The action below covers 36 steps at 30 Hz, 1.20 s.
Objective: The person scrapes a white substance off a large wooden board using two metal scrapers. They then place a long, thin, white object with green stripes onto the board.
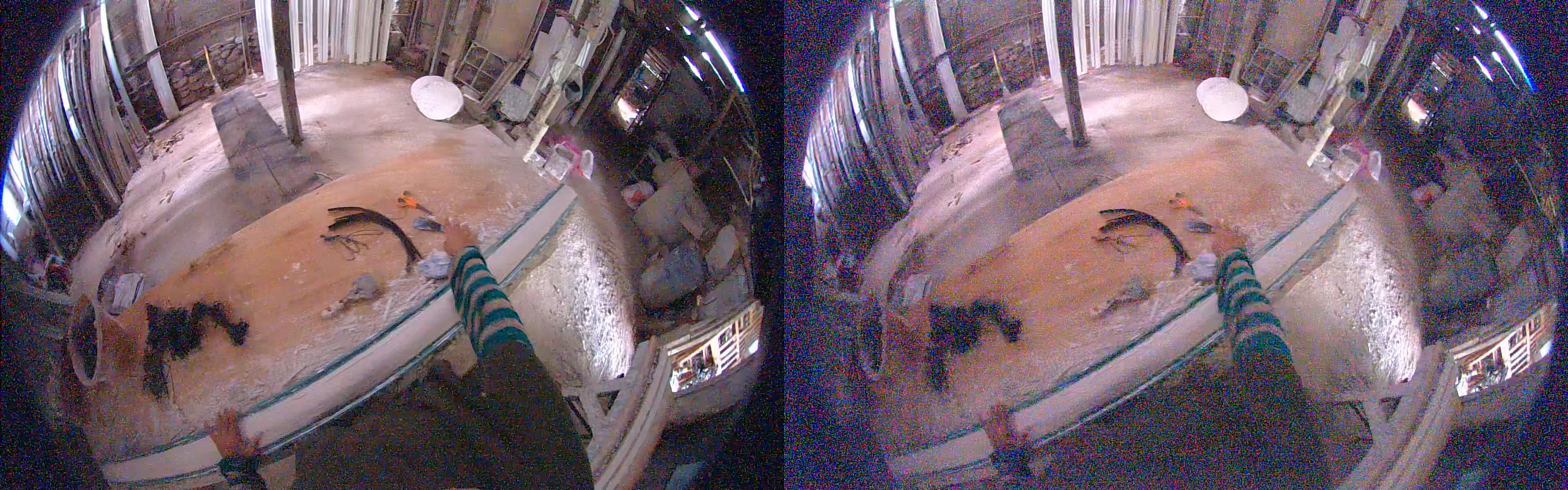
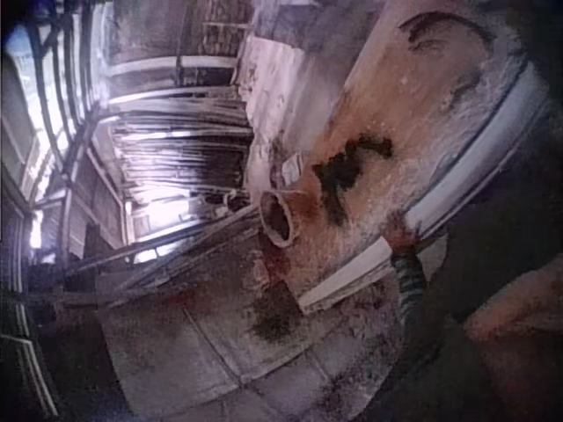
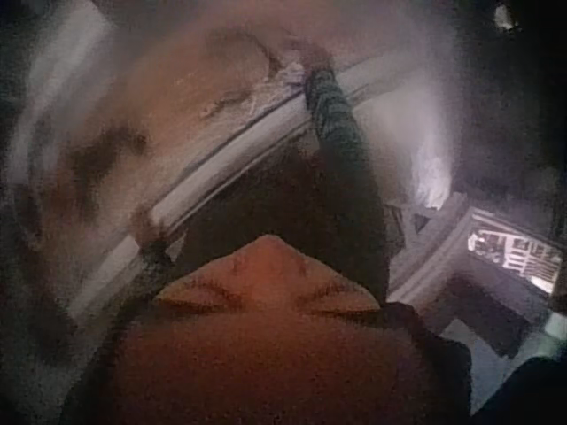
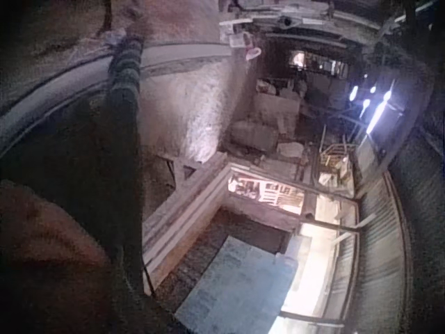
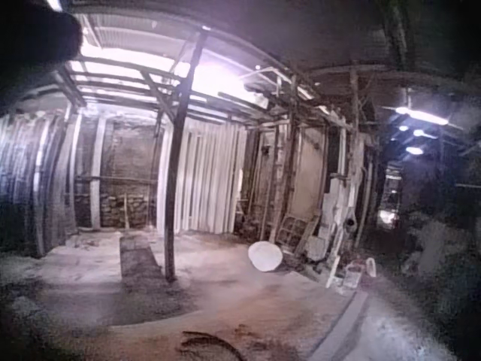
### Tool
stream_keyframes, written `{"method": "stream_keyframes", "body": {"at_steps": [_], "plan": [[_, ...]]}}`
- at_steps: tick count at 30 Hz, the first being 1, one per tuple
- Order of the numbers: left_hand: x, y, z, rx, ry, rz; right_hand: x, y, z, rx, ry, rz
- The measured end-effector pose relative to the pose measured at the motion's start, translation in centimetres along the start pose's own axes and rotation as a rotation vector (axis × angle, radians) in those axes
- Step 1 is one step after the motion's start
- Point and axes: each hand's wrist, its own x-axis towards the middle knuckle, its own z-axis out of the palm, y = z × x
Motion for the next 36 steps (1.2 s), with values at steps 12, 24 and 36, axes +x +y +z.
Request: {"method": "stream_keyframes", "body": {"at_steps": [12,24,36], "plan": [[-2.1,21.0,-0.9,-0.177,0.168,-0.200,4.9,5.0,2.1,-0.036,-0.007,-0.289],[14.5,42.8,0.0,0.044,-0.123,-0.005,-8.7,18.2,4.1,0.325,0.512,-0.835],[16.0,40.8,-0.4,0.011,-0.171,0.181,-7.2,18.3,5.9,0.406,0.750,-0.957]]}}
